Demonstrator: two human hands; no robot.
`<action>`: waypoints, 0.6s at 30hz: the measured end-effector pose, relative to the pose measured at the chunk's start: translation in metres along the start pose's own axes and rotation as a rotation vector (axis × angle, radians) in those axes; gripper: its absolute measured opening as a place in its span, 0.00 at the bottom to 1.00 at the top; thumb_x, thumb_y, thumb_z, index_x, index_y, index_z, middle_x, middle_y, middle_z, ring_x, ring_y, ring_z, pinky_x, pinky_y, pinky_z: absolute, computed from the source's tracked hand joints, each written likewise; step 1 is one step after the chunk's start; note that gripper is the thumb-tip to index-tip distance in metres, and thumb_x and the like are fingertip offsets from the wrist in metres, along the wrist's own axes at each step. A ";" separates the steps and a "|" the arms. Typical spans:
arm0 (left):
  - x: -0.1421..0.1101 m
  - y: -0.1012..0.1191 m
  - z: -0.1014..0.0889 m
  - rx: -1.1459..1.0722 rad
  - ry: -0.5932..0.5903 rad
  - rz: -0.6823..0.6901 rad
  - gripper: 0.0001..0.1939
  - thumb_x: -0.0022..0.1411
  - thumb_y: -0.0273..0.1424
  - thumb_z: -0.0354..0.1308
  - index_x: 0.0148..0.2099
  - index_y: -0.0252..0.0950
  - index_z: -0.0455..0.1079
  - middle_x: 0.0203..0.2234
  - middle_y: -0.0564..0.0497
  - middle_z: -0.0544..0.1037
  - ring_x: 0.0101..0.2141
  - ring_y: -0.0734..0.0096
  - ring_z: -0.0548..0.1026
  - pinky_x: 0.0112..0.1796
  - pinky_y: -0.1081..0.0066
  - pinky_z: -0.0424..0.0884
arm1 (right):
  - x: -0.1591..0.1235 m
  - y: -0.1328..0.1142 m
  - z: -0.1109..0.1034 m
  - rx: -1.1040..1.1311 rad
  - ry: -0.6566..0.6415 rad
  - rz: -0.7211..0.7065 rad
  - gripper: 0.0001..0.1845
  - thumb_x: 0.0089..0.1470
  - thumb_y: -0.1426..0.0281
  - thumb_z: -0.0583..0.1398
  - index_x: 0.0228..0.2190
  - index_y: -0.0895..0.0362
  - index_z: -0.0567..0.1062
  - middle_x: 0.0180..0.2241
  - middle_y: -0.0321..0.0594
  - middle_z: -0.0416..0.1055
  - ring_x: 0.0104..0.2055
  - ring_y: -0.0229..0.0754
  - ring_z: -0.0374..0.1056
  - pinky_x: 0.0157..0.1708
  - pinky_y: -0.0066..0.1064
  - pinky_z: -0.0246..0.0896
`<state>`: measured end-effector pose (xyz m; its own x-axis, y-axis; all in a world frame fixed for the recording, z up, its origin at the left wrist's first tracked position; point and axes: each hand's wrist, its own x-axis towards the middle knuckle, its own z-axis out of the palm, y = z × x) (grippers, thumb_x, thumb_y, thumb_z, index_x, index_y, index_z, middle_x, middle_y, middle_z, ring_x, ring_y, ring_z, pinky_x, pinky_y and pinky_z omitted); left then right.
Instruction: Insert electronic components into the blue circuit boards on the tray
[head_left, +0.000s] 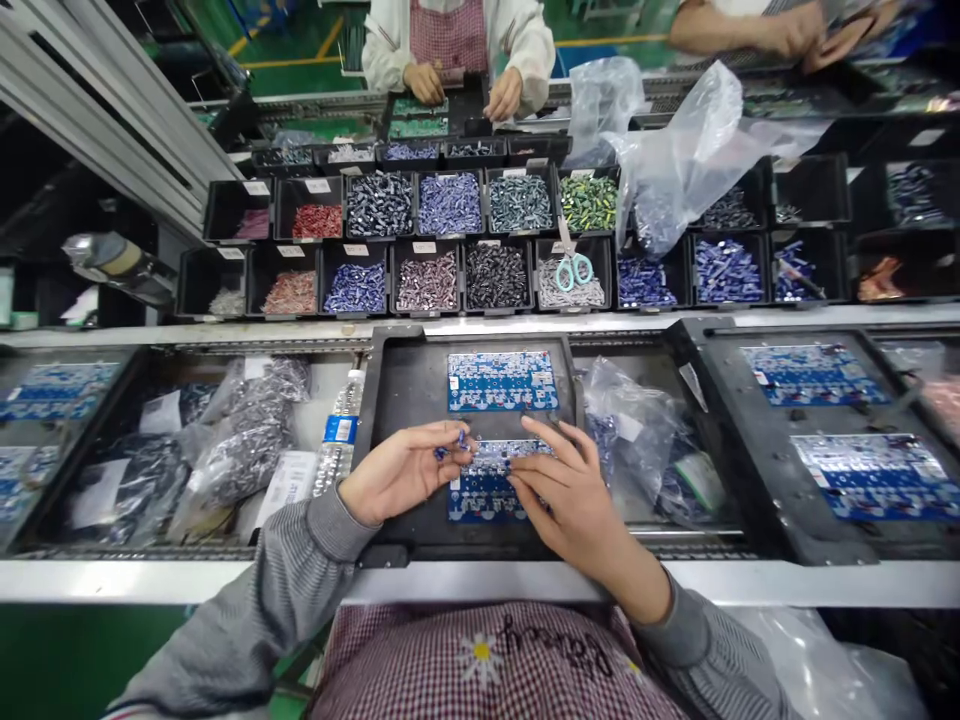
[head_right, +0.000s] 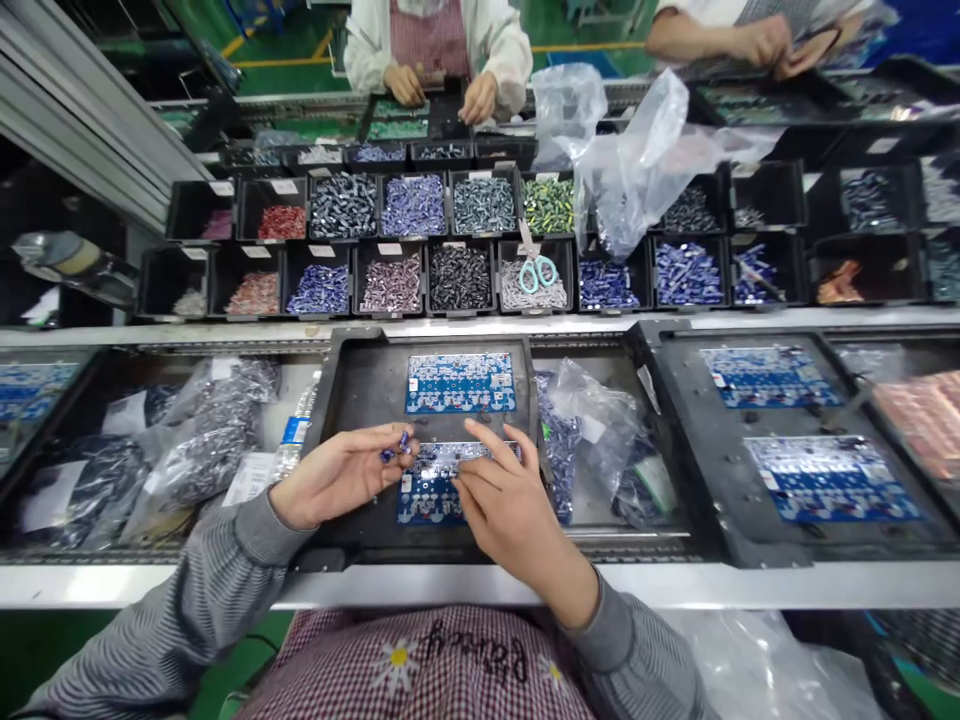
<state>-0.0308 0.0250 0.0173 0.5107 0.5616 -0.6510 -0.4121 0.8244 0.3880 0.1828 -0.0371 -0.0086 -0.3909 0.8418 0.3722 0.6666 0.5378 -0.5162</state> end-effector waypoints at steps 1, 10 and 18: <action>0.000 -0.003 -0.001 0.005 -0.034 -0.017 0.07 0.59 0.17 0.53 0.39 0.25 0.71 0.30 0.44 0.73 0.30 0.73 0.73 0.28 0.79 0.69 | -0.002 -0.001 0.001 0.000 0.005 0.004 0.09 0.56 0.76 0.55 0.31 0.54 0.74 0.33 0.36 0.76 0.61 0.49 0.56 0.57 0.53 0.46; -0.009 -0.015 -0.001 0.090 -0.072 -0.093 0.05 0.60 0.20 0.54 0.38 0.26 0.70 0.30 0.46 0.72 0.29 0.74 0.73 0.27 0.79 0.68 | -0.007 -0.012 0.006 0.031 0.065 0.038 0.07 0.57 0.75 0.56 0.34 0.53 0.75 0.34 0.33 0.77 0.41 0.40 0.71 0.61 0.56 0.28; -0.009 -0.018 -0.009 0.329 -0.056 -0.047 0.09 0.56 0.24 0.62 0.39 0.25 0.73 0.29 0.47 0.73 0.28 0.79 0.71 0.27 0.81 0.64 | -0.005 -0.011 0.013 0.103 0.115 0.035 0.10 0.55 0.77 0.58 0.38 0.54 0.74 0.37 0.39 0.76 0.44 0.43 0.68 0.47 0.44 0.58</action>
<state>-0.0346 0.0049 0.0103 0.5679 0.5182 -0.6395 -0.1259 0.8225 0.5547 0.1689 -0.0463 -0.0145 -0.2892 0.8524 0.4356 0.6076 0.5151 -0.6045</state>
